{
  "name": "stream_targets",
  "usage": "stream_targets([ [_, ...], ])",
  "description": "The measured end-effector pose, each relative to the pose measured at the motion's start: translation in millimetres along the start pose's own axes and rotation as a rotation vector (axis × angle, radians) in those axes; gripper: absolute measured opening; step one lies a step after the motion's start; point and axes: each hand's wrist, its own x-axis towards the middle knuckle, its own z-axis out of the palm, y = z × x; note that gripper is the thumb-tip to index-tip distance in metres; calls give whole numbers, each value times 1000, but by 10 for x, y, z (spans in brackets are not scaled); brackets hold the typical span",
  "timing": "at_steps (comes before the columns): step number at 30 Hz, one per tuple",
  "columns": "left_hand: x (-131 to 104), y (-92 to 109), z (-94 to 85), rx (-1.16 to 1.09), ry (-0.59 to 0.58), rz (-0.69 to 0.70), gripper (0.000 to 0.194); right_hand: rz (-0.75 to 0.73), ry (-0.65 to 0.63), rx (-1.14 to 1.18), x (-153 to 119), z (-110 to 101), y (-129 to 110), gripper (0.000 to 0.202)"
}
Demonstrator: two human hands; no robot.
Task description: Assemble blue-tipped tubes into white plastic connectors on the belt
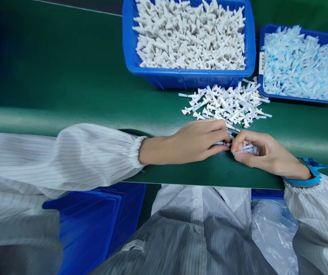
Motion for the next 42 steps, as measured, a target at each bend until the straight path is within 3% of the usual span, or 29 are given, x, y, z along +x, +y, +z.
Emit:
stream_targets([
  [4,7,12,-9,-4,-14,-2,23,78,-65,69,-8,-1,26,32],
  [15,23,34,-30,34,-39,2,25,62,-85,425,-25,78,60,34],
  [24,25,26,-24,9,-35,6,25,41,2,418,-51,16,34,19],
  [27,29,25,-20,1,-36,9,25,10,38,329,-74,-24,73,24],
  [30,31,29,-22,2,-38,11,25,0,73,101,-91,-35,100,25],
  [37,26,42,-34,-17,-37,7,24,-125,244,-245,-72,-35,76,29],
  [42,29,32,-21,-23,-32,5,23,-226,207,-423,-42,-44,61,24],
])
